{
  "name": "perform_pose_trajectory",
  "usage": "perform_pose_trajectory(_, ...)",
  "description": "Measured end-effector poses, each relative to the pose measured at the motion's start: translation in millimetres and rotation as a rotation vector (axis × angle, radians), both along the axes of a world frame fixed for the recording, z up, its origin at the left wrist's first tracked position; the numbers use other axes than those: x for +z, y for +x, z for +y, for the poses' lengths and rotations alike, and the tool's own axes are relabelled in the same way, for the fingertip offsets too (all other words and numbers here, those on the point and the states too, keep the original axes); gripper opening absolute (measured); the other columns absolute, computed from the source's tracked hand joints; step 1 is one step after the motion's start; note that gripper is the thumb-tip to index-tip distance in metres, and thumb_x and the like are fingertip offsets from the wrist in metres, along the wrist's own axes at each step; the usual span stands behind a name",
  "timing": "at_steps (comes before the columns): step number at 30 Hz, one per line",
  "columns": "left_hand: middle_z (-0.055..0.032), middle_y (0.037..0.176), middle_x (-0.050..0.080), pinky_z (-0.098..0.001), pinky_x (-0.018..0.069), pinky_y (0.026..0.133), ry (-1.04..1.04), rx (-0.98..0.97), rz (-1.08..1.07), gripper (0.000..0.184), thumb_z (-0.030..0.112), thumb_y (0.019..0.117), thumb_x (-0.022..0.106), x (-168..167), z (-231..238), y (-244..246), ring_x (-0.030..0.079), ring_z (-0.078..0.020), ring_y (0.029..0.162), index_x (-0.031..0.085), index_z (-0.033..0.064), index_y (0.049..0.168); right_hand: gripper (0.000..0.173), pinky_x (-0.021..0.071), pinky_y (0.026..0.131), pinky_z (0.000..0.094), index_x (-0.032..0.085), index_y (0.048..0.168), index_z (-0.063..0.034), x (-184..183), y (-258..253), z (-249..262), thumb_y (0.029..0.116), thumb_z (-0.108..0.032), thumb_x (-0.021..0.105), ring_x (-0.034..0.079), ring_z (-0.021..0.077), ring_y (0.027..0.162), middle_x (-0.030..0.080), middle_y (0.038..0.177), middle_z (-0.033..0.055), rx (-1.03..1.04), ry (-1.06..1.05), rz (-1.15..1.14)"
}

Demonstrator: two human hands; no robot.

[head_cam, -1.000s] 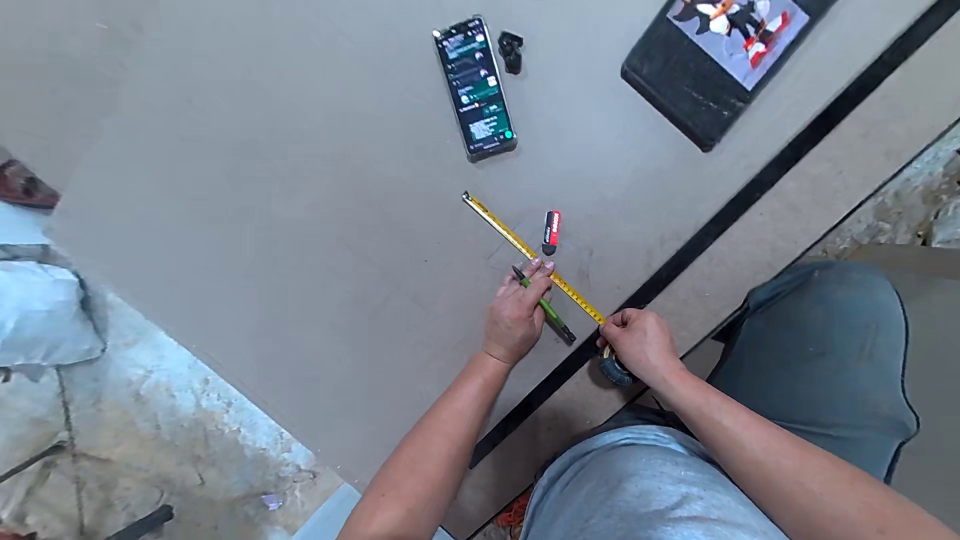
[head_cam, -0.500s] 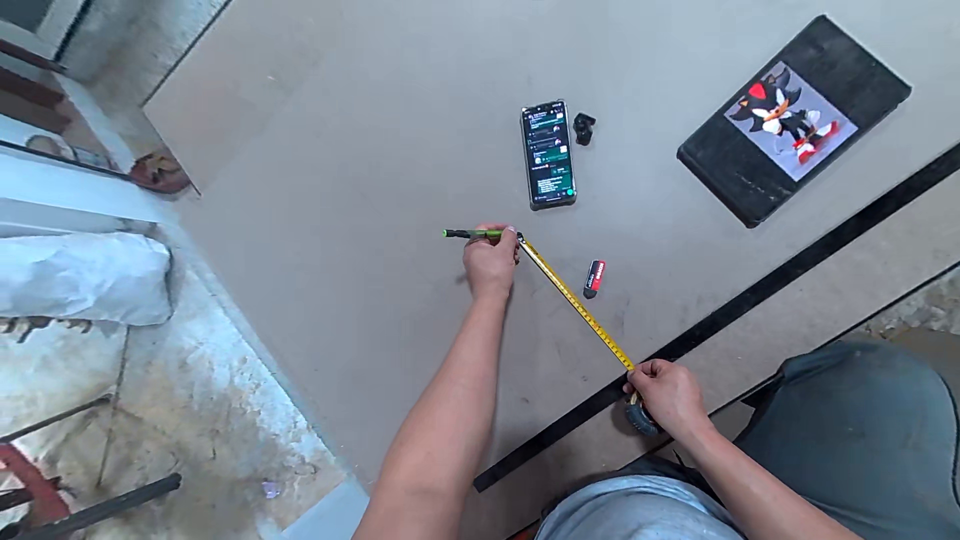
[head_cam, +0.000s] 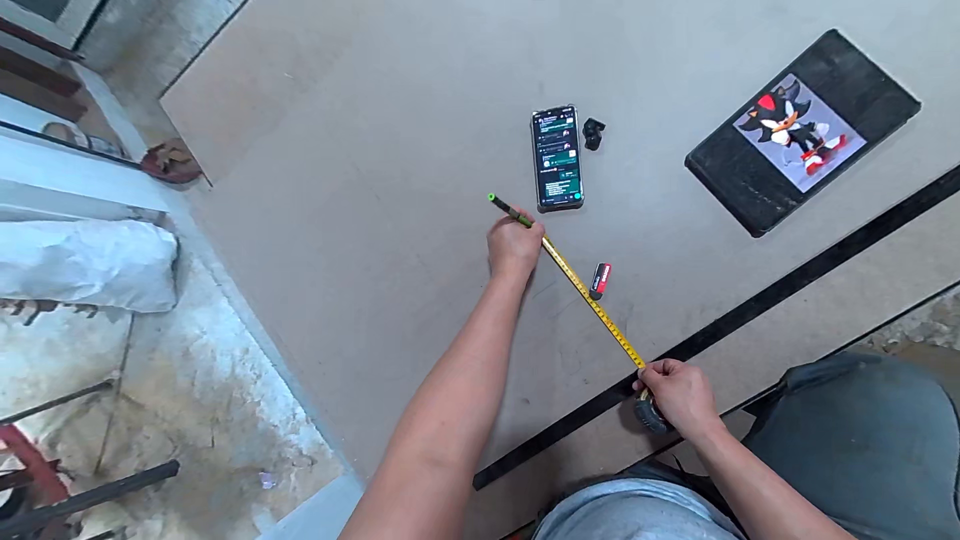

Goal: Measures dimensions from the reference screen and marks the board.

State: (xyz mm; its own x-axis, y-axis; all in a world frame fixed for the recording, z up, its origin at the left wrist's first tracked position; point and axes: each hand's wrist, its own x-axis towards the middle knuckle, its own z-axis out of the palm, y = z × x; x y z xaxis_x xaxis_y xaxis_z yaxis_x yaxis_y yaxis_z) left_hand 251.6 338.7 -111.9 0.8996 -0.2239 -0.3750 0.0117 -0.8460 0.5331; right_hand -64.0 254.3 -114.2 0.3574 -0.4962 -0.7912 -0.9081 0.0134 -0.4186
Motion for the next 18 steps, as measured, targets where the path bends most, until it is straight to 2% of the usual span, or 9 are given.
perform_pose_trajectory(6,-0.0087,0.105,0.072,-0.0531,0.0544,0.09,0.027,-0.041,0.058,0.02,0.027,0.0897,0.073,2,-14,10,0.069,-0.0261,0.102,0.074,0.014,0.104,0.017,0.0565,0.062,0.0449,0.078,0.089,-0.0181,-1,1,-5,0.0996,-0.027,0.068,0.07,0.0141,0.063,0.077,0.076,-0.0045,-0.013,-0.029,-0.002)
perform_pose_trajectory(12,-0.0101,0.098,0.072,-0.0551,0.0546,0.085,0.037,0.031,0.072,0.023,0.031,0.0894,0.075,3,34,8,0.069,-0.0278,0.096,0.074,0.0133,0.104,0.018,0.0587,0.064,0.0419,0.075,0.086,-0.017,0,2,22,0.0994,-0.025,0.066,0.07,0.0129,0.064,0.076,0.076,-0.0046,0.066,0.061,-0.008)
perform_pose_trajectory(14,-0.0098,0.098,0.073,-0.054,0.056,0.087,-0.028,0.053,0.025,0.025,0.033,0.0969,0.067,0,64,2,0.07,-0.0263,0.094,0.072,0.013,0.111,0.017,0.0587,0.064,0.0389,0.075,0.088,-0.0177,2,1,26,0.0995,-0.026,0.067,0.07,0.0108,0.065,0.076,0.076,-0.0057,0.092,0.092,-0.019)
perform_pose_trajectory(16,-0.0068,0.098,0.074,-0.0464,0.0602,0.084,-0.15,0.025,-0.1,0.03,0.033,0.1065,0.053,-14,101,-8,0.073,-0.0197,0.088,0.068,0.0122,0.122,0.015,0.0589,0.065,0.0366,0.075,0.09,-0.0192,7,3,22,0.1001,-0.027,0.066,0.07,0.0089,0.066,0.075,0.076,-0.0068,0.157,0.095,-0.046)
perform_pose_trajectory(18,-0.009,0.101,0.074,-0.0448,0.0606,0.082,-0.209,-0.013,-0.229,0.033,0.028,0.1091,0.046,-27,134,-17,0.073,-0.0193,0.087,0.067,0.0101,0.127,0.013,0.0602,0.066,0.0371,0.075,0.094,-0.0219,9,9,15,0.1003,-0.029,0.066,0.07,0.0078,0.068,0.074,0.076,-0.008,0.278,0.038,-0.106)
